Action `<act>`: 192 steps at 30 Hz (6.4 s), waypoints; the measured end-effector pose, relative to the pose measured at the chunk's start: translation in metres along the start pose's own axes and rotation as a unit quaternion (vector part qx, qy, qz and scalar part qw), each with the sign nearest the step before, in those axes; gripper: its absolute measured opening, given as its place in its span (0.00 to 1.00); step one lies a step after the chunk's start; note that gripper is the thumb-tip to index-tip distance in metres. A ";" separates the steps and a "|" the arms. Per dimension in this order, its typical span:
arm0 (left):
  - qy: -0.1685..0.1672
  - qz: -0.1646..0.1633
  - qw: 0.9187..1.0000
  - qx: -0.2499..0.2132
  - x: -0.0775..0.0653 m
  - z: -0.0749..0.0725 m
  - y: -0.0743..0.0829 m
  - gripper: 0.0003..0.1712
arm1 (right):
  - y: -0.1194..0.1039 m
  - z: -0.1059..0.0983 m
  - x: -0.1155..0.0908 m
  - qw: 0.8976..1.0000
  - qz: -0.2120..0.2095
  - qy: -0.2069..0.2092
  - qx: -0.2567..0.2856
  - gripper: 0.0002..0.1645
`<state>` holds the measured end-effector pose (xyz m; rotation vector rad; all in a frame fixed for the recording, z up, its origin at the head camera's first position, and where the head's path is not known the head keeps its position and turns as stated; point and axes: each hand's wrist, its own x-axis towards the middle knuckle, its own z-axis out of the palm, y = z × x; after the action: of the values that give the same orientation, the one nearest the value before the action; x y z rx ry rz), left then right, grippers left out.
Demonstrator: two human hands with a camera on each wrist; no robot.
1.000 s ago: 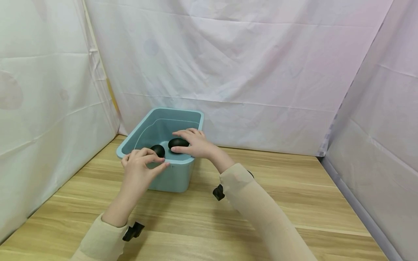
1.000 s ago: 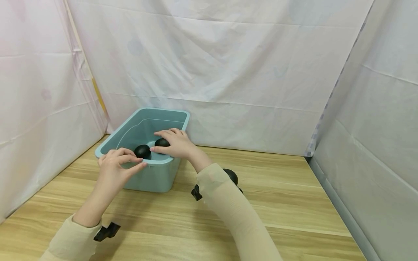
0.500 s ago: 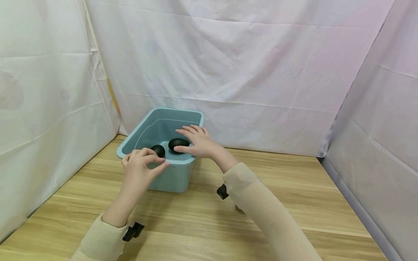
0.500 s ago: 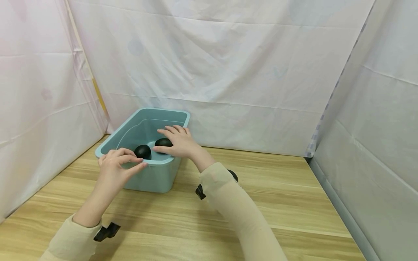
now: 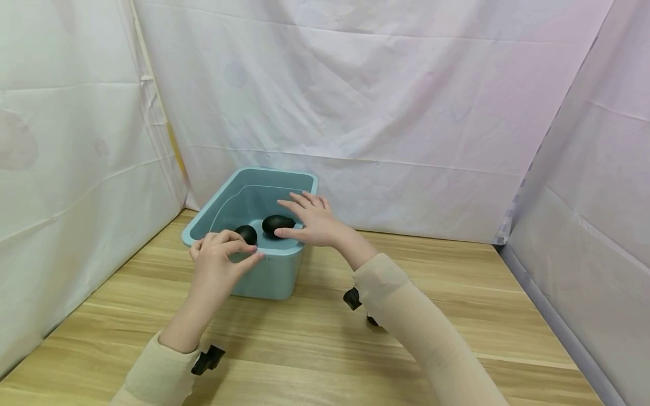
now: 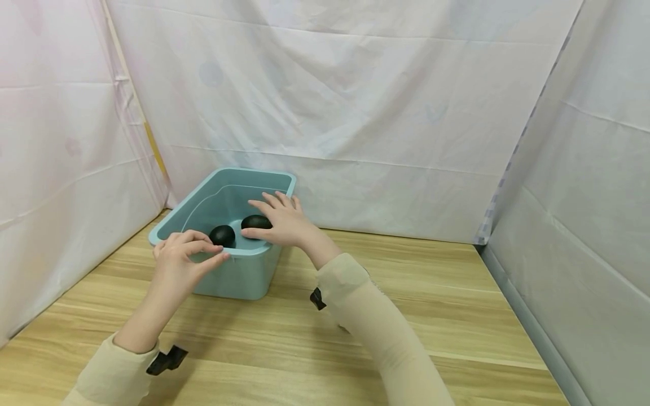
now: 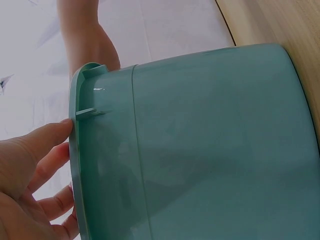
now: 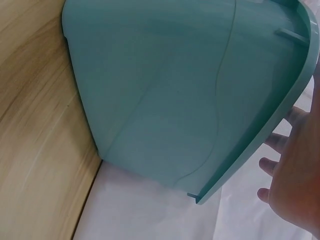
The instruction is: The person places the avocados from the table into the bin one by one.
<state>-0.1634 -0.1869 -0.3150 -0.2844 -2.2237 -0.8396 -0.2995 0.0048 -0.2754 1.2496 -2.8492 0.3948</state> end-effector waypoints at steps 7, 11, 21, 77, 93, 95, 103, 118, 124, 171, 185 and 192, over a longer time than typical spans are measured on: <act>-0.003 0.000 1.000 -0.001 0.000 0.000 0.001 0.10 | 0.004 -0.001 -0.005 1.000 0.008 0.000 -0.008 0.45; -0.003 0.002 1.000 -0.003 0.001 0.001 0.001 0.10 | 0.008 -0.001 -0.007 1.000 0.009 0.006 -0.013 0.46; -0.004 0.000 1.000 -0.001 0.001 0.001 0.002 0.10 | 0.014 -0.004 -0.015 1.000 0.007 0.013 -0.006 0.46; 0.005 -0.001 1.000 -0.009 0.000 0.003 0.001 0.09 | 0.052 0.024 -0.064 0.989 0.003 0.044 0.138 0.46; 0.001 -0.006 1.000 -0.010 0.001 0.002 0.002 0.09 | 0.067 0.026 -0.082 0.980 0.010 0.065 0.186 0.46; 0.000 -0.007 1.000 -0.010 0.001 0.002 0.002 0.09 | 0.070 0.027 -0.085 0.979 0.010 0.067 0.190 0.46; 0.005 -0.004 1.000 -0.010 0.001 0.003 0.001 0.10 | 0.079 0.026 -0.095 0.978 0.014 0.071 0.197 0.49; 0.006 -0.004 1.000 -0.011 0.000 0.003 0.001 0.10 | 0.096 0.029 -0.116 0.974 0.002 0.082 0.213 0.45; 0.006 -0.005 1.000 -0.012 0.000 0.004 0.002 0.10 | 0.105 0.031 -0.124 0.972 -0.002 0.082 0.221 0.46; 0.003 -0.003 1.000 -0.009 0.001 0.003 0.002 0.09 | 0.136 0.039 -0.170 0.946 0.080 0.061 0.307 0.48; 0.004 -0.004 1.000 -0.011 0.000 0.003 0.003 0.10 | 0.152 0.047 -0.175 0.942 0.082 0.047 0.322 0.44; 0.003 -0.003 1.000 -0.009 0.000 0.003 0.002 0.10 | 0.157 0.048 -0.177 0.938 0.082 0.026 0.335 0.42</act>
<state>-0.1642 -0.1832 -0.3153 -0.2837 -2.2142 -0.8621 -0.2880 0.2241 -0.3758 1.0112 -2.8661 1.4722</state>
